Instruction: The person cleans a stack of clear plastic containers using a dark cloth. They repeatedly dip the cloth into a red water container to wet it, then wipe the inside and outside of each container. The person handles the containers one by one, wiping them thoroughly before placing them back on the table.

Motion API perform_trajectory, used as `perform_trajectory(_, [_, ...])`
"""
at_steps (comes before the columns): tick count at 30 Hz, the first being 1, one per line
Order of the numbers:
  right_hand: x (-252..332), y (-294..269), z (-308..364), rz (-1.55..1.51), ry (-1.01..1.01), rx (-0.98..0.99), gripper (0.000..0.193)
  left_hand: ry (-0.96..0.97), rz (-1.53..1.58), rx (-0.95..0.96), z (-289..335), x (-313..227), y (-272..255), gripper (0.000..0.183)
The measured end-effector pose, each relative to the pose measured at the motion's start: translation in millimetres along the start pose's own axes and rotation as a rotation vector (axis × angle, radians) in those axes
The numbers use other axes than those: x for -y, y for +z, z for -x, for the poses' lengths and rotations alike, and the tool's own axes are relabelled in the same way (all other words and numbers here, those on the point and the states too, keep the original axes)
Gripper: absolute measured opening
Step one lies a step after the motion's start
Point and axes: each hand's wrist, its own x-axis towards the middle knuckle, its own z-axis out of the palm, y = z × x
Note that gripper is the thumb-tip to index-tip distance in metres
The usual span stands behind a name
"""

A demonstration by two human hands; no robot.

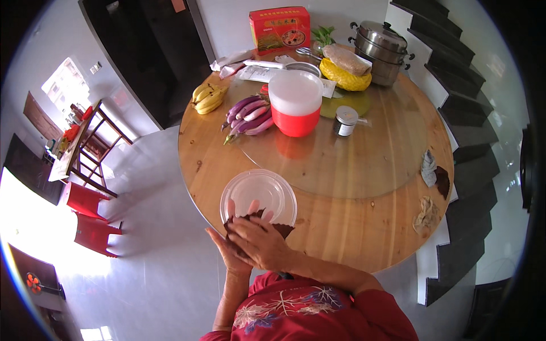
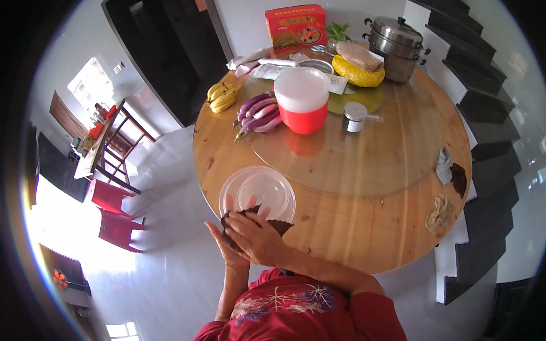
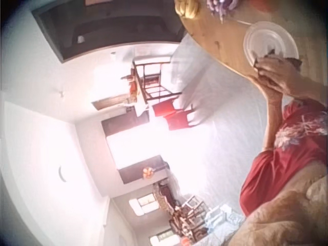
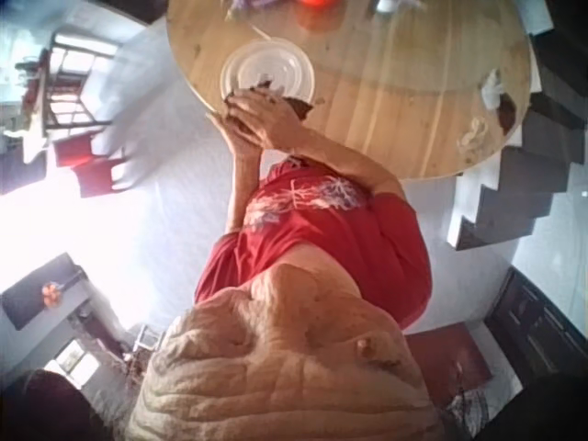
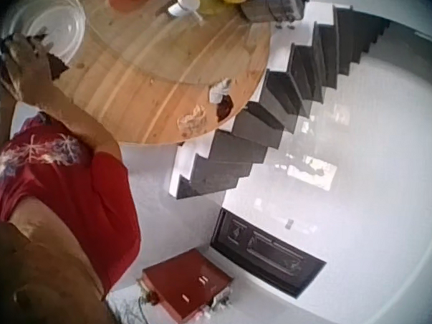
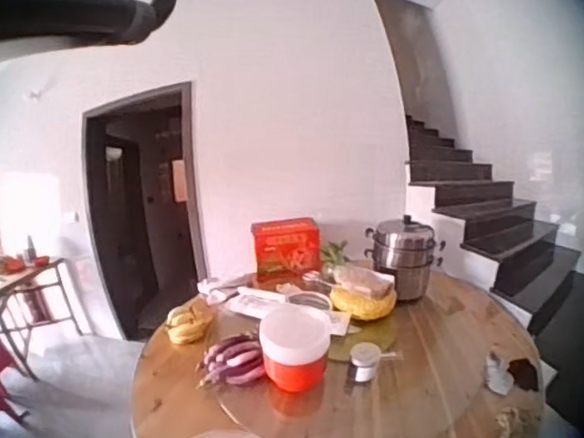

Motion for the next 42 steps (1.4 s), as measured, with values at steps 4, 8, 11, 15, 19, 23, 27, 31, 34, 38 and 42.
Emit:
perform_trajectory(4, [-19, -10, -30, 0.039, 0.107, -0.055, 0.038, -0.037, -0.082, -0.142, 0, 8, 5, 0.072])
perform_trajectory(8, [-60, -6, -39, 0.061, 0.306, -0.220, 0.027, -0.118, -0.241, 0.030, 4, 14, -8, 0.070])
perform_trajectory(11, [-86, -10, -21, -0.272, 0.740, -0.175, 0.022, -0.113, -0.191, 0.071, 3, 7, 4, 0.075])
perform_trajectory(15, [-77, 1, 28, -0.288, 0.859, -0.297, 0.024, -0.016, -0.168, 0.038, -4, 5, 0, 0.069])
perform_trajectory(19, [-33, 13, 43, -0.232, 0.708, -0.250, 0.031, -0.026, -0.074, -0.032, -8, 10, -14, 0.065])
perform_trajectory(23, [-4, -1, 23, 0.114, 0.290, -0.026, 0.047, 0.010, -0.235, -0.027, -5, 24, -17, 0.063])
perform_trajectory(27, [-26, 5, -2, 0.084, 0.179, -0.037, 0.044, -0.120, -0.029, -0.180, 0, 20, -17, 0.064])
perform_trajectory(31, [-56, -3, -30, 0.135, 0.283, -0.054, 0.030, -0.199, -0.202, -0.076, 3, 22, -23, 0.068])
perform_trajectory(34, [-80, -11, -29, 0.071, 0.601, -0.063, 0.025, -0.210, -0.137, 0.017, 5, 18, -25, 0.067])
perform_trajectory(38, [-92, -23, 4, -0.679, 1.055, -0.221, 0.020, -0.130, -0.152, -0.039, 2, 12, -27, 0.065])
perform_trajectory(42, [-81, -18, 40, -1.171, 1.203, -0.476, 0.017, -0.077, -0.115, -0.050, -6, 9, -26, 0.066])
